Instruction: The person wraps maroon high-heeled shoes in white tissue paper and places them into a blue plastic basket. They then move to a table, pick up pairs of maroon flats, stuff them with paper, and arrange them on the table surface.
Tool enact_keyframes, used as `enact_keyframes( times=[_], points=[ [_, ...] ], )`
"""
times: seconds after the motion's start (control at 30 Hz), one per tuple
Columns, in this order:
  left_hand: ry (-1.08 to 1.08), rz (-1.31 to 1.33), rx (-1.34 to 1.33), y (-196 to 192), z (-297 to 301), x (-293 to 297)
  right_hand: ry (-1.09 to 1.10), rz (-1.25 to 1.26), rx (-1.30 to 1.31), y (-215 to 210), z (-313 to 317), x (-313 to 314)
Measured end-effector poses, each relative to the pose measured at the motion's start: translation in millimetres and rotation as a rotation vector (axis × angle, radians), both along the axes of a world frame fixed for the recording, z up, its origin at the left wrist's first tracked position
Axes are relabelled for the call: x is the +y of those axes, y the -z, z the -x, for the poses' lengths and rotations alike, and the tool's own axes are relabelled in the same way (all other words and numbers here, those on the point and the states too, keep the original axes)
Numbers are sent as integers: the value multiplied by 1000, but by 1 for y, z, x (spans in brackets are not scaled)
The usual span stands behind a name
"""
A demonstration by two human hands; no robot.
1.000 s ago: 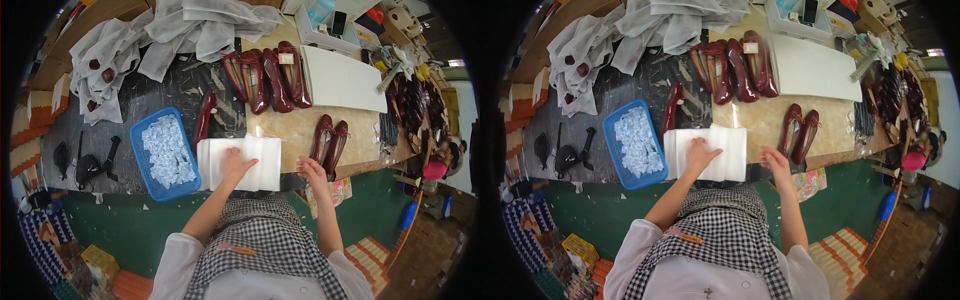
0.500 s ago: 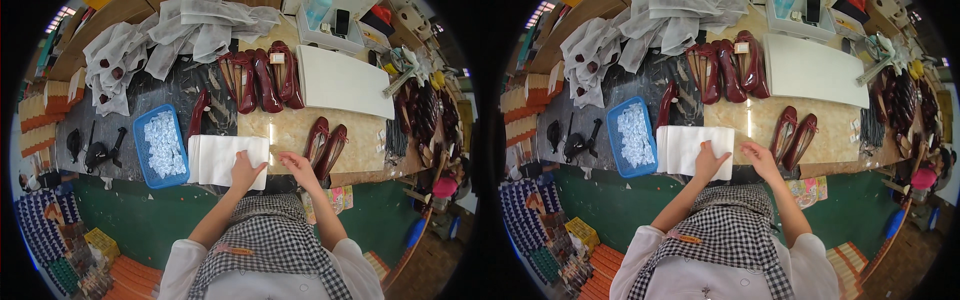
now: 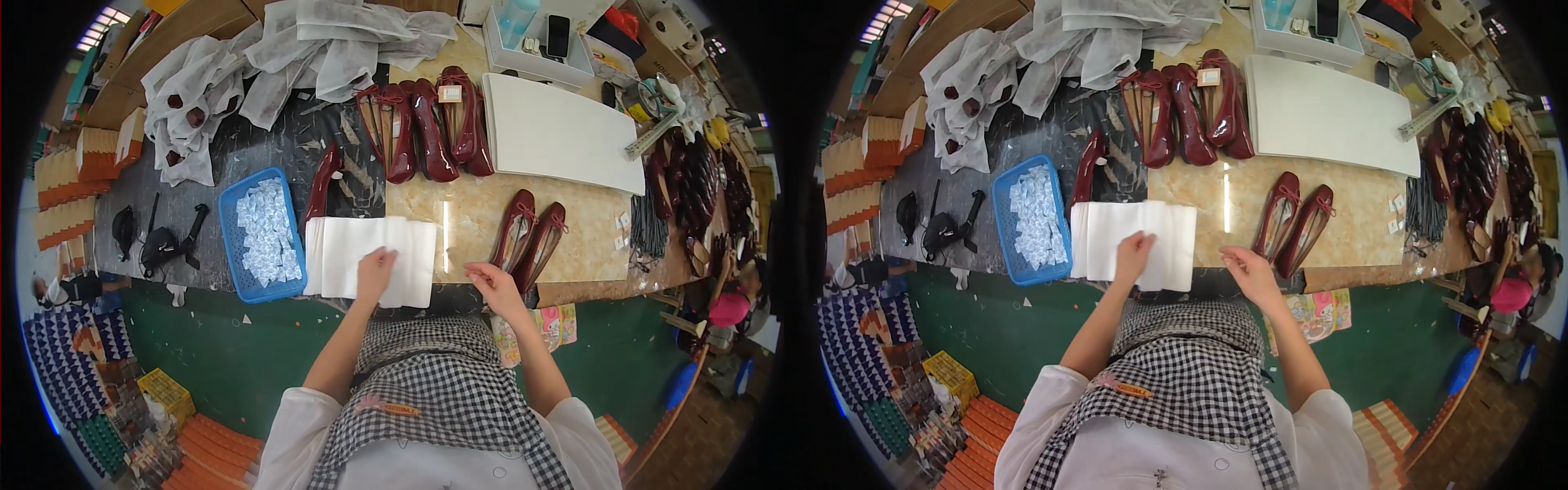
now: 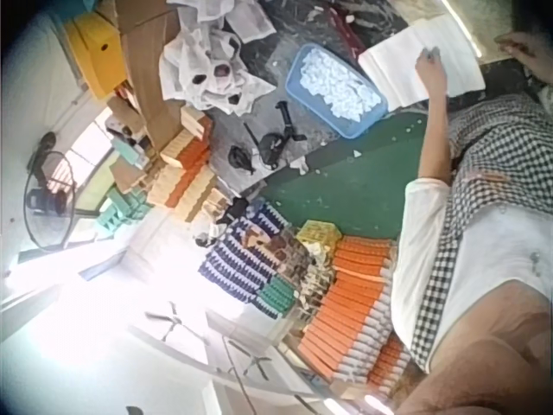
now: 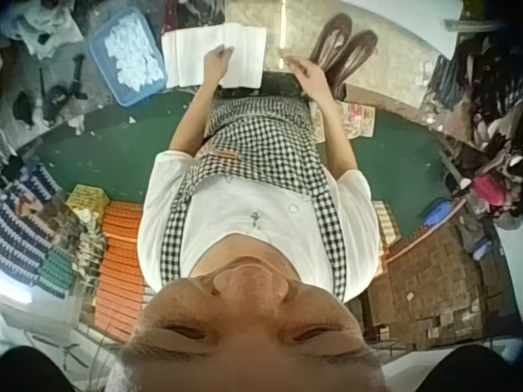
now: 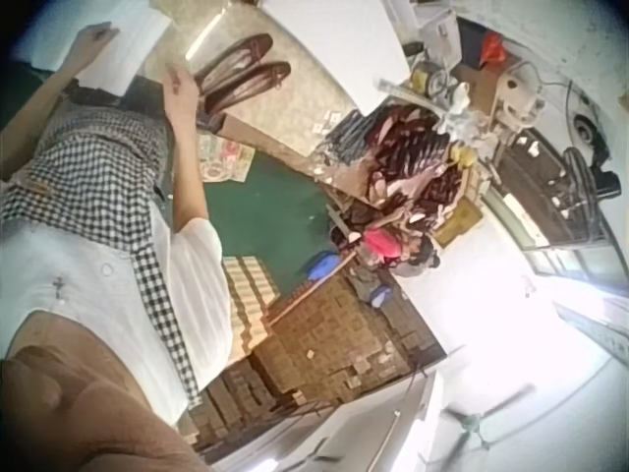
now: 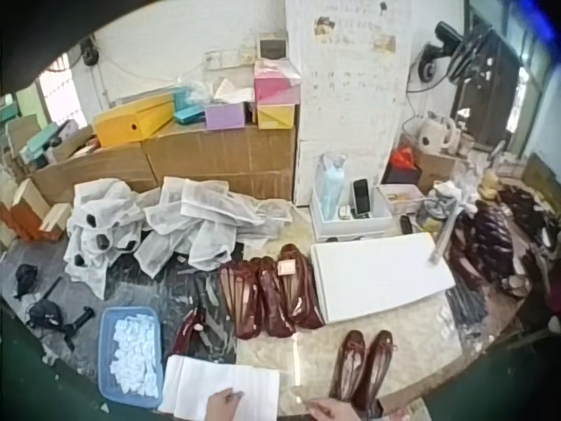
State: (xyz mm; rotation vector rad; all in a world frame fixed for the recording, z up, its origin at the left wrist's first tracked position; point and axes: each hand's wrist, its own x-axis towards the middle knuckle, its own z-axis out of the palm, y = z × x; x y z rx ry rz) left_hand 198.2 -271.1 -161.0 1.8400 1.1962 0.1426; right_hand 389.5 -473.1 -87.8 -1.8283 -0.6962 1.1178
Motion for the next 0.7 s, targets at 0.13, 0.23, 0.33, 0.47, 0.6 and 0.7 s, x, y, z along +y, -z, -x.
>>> enact_keyframes(
  times=[0.13,0.23,0.33,0.47,0.6,0.7],
  points=[
    [-436,-127,-225,-61,77,88,-30,12,-76,-14,24,30],
    [-478,-236,-357,-185,121,153,-80,23,-97,-10,42,57],
    [-504,-181,-442,-224,140,169,-105,-115,-55,-15,79,115],
    [-390,-42,-489,-194,155,169,-211,-316,387,-77,162,235],
    [-207,-188,-461,-173,155,176,-202,-216,164,-79,211,310],
    [-327,-224,-435,-151,185,207,-162,-201,233,-45,210,319]
  ],
)
